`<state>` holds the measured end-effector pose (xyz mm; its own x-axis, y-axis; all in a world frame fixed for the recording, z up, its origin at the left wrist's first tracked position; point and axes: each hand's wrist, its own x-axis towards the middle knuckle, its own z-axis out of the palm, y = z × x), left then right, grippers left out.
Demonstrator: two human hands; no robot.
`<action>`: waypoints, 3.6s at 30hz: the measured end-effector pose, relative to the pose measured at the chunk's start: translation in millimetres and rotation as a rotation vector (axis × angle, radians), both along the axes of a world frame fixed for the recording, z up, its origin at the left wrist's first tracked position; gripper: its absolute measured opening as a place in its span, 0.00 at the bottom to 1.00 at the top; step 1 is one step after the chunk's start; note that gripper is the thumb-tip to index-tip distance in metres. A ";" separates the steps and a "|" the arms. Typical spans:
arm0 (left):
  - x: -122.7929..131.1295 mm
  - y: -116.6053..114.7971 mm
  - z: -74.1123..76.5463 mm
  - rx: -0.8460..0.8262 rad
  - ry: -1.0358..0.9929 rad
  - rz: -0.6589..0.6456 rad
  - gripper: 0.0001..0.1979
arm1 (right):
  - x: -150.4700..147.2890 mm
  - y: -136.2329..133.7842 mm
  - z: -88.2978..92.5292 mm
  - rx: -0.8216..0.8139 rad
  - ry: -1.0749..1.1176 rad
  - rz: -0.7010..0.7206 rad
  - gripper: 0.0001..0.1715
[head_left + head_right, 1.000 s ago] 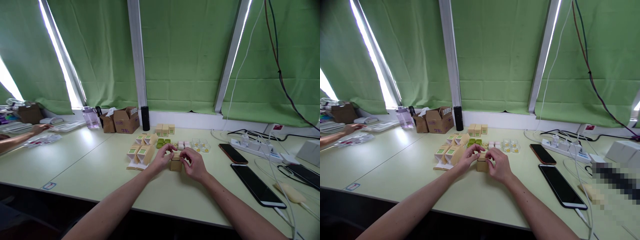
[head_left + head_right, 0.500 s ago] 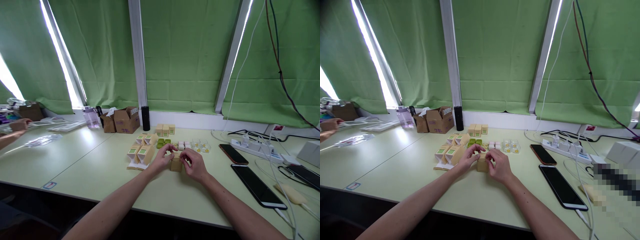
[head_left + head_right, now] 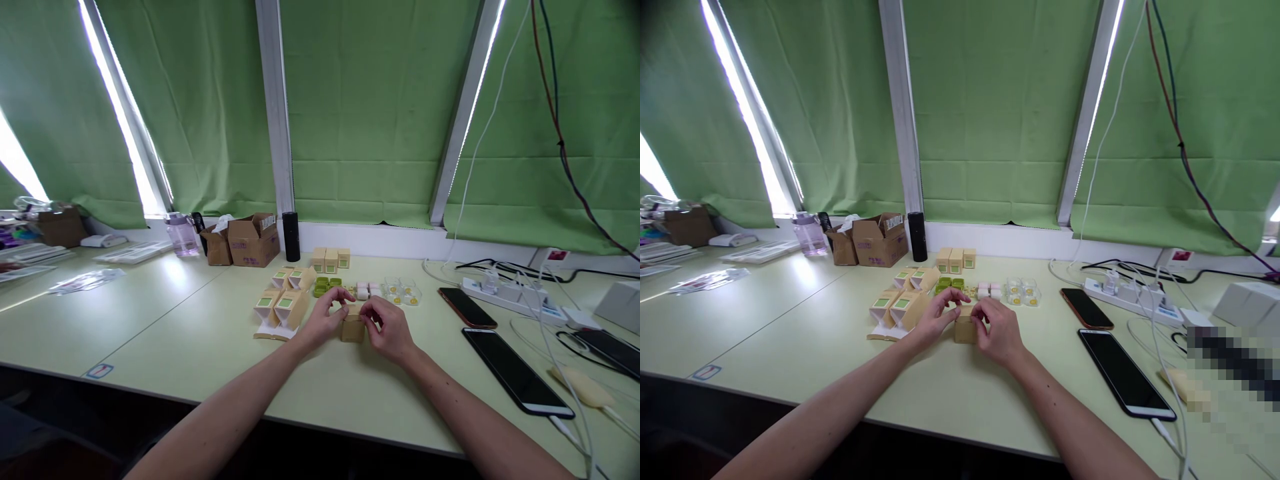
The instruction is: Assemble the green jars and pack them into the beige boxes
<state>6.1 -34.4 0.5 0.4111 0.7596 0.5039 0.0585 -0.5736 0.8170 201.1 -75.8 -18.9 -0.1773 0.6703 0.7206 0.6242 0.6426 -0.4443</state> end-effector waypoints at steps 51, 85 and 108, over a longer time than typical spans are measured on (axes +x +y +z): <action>-2.3 2.5 -2.8 -0.001 0.003 -0.035 0.14 | 1.1 4.3 -4.3 0.016 -0.004 0.001 0.05; -0.7 -7.9 2.8 -0.091 0.051 -0.051 0.24 | 5.3 1.1 -0.1 -0.060 -0.074 0.066 0.09; 1.0 5.0 -6.3 -0.144 -0.068 -0.009 0.17 | 9.5 -2.7 5.3 -0.075 -0.153 0.009 0.14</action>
